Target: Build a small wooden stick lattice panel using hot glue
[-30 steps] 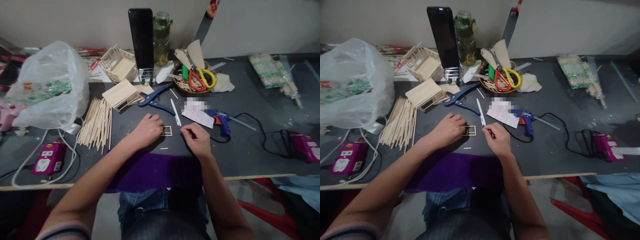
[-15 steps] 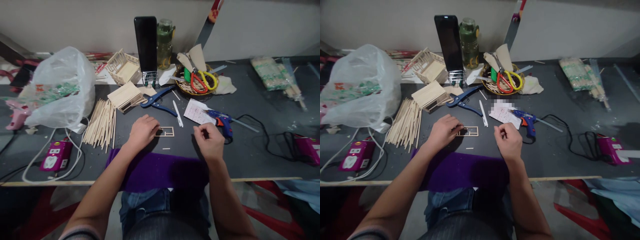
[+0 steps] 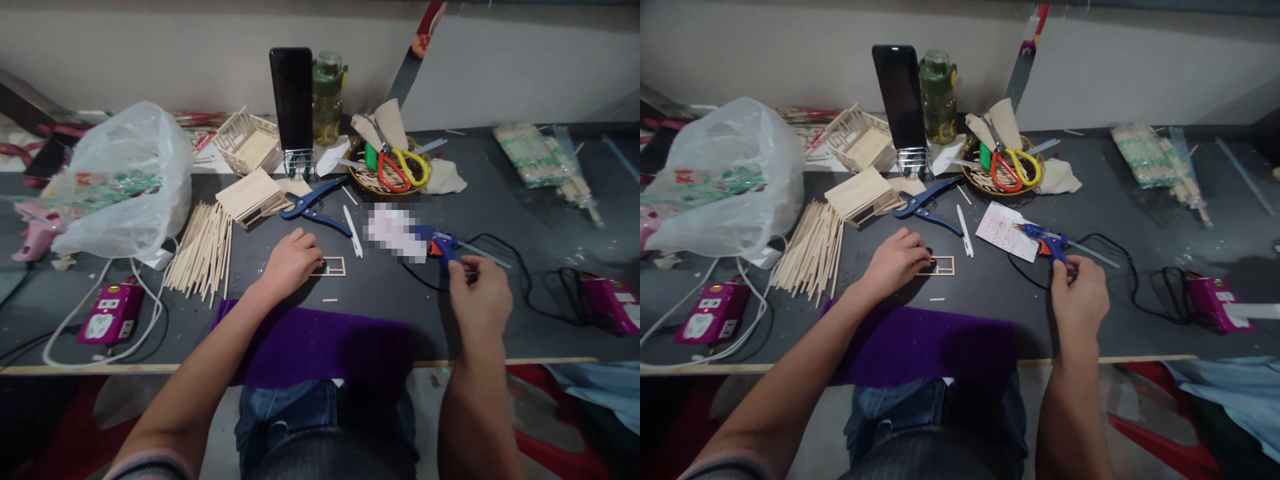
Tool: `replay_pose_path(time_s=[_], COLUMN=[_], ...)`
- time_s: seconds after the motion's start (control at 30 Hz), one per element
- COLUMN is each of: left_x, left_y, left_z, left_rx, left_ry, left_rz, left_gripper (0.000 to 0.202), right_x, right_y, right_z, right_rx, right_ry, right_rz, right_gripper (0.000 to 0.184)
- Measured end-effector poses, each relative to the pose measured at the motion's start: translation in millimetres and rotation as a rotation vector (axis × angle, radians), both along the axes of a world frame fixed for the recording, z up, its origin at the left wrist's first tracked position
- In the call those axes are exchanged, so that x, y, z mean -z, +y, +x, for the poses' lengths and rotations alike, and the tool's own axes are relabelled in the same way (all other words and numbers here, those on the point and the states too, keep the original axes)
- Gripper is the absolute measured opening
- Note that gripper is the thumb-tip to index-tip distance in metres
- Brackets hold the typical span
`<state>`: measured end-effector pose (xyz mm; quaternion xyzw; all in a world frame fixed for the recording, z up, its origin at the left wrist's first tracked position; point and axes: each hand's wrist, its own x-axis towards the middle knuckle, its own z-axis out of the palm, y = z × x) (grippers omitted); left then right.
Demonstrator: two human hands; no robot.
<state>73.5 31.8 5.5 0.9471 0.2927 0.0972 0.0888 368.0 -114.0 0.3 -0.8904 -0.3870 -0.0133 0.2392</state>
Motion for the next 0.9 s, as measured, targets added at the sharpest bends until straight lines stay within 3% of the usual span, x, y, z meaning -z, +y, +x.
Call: replay_pose_path(time_s=[0.3,0.4,0.5,0.6,0.8,0.9], left_x=[4.1,1.0,-2.1,-3.6,-4.9,-5.0], left_y=[2,2,3,2,0,-3], left_z=[9,6,-3,-15,-31,-30], left_rx=[0.004,-0.041,-0.111,-0.211,-0.539,-0.577], left_ry=[0.113,0.11,0.059,-0.131,-0.68,-0.802], left_rz=[0.036,0.008,-0.034,-0.153,-0.389,-0.449], left_gripper=[0.02,0.016,0.014,0.011,0.017,0.021], right_x=[10.6,15.2,21.8,29.7,34.8,30.9], right_y=[17,21,23,22,20,21], right_z=[18,24,29,35,38,34], right_rx=[0.013,-0.014,-0.027,-0.01,0.036,0.027], right_ry=[0.064,0.067,0.081,0.109,0.198,0.187], right_rz=[-0.188,-0.252,-0.219,-0.112,0.042,0.068], right_gripper=[0.053,0.052,0.048,0.046,0.048,0.054])
